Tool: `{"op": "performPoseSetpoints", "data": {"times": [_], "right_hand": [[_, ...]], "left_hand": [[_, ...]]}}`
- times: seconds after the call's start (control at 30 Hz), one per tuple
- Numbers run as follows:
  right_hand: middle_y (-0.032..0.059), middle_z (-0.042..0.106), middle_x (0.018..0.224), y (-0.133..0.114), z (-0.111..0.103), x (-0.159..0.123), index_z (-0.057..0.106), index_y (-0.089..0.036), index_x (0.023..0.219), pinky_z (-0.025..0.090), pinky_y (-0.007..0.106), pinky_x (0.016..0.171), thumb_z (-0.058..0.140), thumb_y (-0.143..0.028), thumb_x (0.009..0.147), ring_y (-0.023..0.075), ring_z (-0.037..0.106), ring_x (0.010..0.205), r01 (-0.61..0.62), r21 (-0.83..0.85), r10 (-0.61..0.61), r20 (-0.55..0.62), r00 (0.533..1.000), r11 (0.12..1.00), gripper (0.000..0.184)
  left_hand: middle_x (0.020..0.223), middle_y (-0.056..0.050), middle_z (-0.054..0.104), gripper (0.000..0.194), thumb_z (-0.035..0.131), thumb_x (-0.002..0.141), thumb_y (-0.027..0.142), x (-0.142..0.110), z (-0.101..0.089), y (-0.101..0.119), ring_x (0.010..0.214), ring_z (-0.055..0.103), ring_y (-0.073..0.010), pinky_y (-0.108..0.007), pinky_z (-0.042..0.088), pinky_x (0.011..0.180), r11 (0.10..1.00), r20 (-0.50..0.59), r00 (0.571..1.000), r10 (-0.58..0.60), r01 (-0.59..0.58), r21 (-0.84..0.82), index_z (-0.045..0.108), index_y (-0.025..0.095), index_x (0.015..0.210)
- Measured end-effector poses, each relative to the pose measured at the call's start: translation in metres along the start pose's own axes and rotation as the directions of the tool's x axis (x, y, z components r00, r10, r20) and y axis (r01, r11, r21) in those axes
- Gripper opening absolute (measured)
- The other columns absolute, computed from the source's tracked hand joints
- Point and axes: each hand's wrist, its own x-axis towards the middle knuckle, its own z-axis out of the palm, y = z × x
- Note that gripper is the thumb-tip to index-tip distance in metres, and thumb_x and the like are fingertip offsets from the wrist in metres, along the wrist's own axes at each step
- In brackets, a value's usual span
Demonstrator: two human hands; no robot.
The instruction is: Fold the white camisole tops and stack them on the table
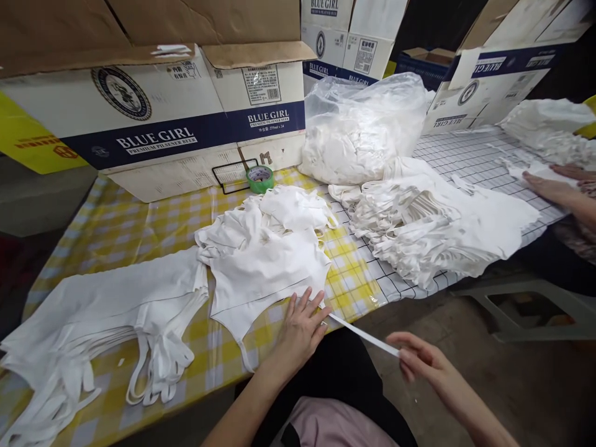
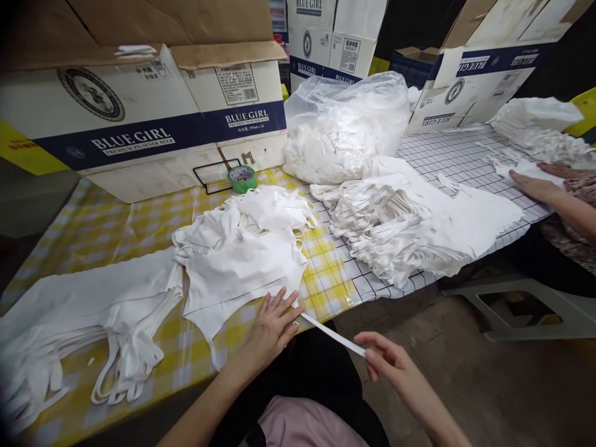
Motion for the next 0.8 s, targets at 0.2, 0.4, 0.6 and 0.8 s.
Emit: {"op": "performPoseSetpoints", "data": {"times": [0.2, 0.4, 0.6, 0.8], "right_hand": [[0.0085, 0.065, 0.071, -0.027, -0.024, -0.032, 0.068, -0.022, 0.083, 0.043, 0.036, 0.066, 0.06, -0.04, 0.076, 0.0223, 0.06, 0.066, -0.066, 0.247, 0.055, 0.052, 0.997, 0.967, 0.021], [0.0147, 0.064, 0.107, -0.033, -0.014, -0.022, 0.067, -0.028, 0.091, 0.048, 0.038, 0.068, 0.079, -0.041, 0.054, 0.0284, 0.063, 0.087, -0.014, 0.407, 0.058, -0.096, 0.994, 0.913, 0.041], [0.002, 0.051, 0.068, -0.042, -0.015, 0.01, 0.06, -0.023, 0.074, 0.039, 0.026, 0.047, 0.063, -0.046, 0.075, 0.0126, 0.047, 0.054, 0.279, 0.414, -0.203, -0.217, 0.955, 0.867, 0.023], [0.0033, 0.047, 0.086, -0.064, -0.017, 0.021, 0.056, -0.023, 0.072, 0.044, 0.034, 0.079, 0.054, -0.038, 0.083, 0.0187, 0.049, 0.086, 0.401, 0.516, -0.298, -0.274, 0.914, 0.757, 0.019]], "left_hand": [[0.142, -0.002, 0.038, 0.041, 0.048, 0.086, 0.022, 0.001, 0.005, -0.002, 0.134, 0.024, -0.0285, -0.06, 0.023, 0.105, 1.0, 0.009, 1.0, 0.005, -0.005, 0.011, 0.047, 0.03, 0.126], [0.141, -0.002, 0.039, 0.04, 0.047, 0.087, 0.024, 0.001, 0.003, 0.001, 0.135, 0.023, -0.0277, -0.059, 0.022, 0.106, 1.0, 0.012, 1.0, -0.016, 0.016, -0.007, 0.047, 0.029, 0.127], [0.139, -0.002, 0.042, 0.043, 0.046, 0.087, 0.023, 0.002, 0.0, 0.006, 0.135, 0.023, -0.0247, -0.057, 0.021, 0.107, 0.996, 0.012, 0.997, -0.072, 0.072, -0.042, 0.043, 0.029, 0.129], [0.139, -0.001, 0.043, 0.046, 0.045, 0.087, 0.022, 0.0, 0.004, 0.007, 0.135, 0.024, -0.0231, -0.055, 0.018, 0.109, 0.992, 0.0, 0.993, -0.115, 0.115, -0.048, 0.039, 0.029, 0.132]]}}
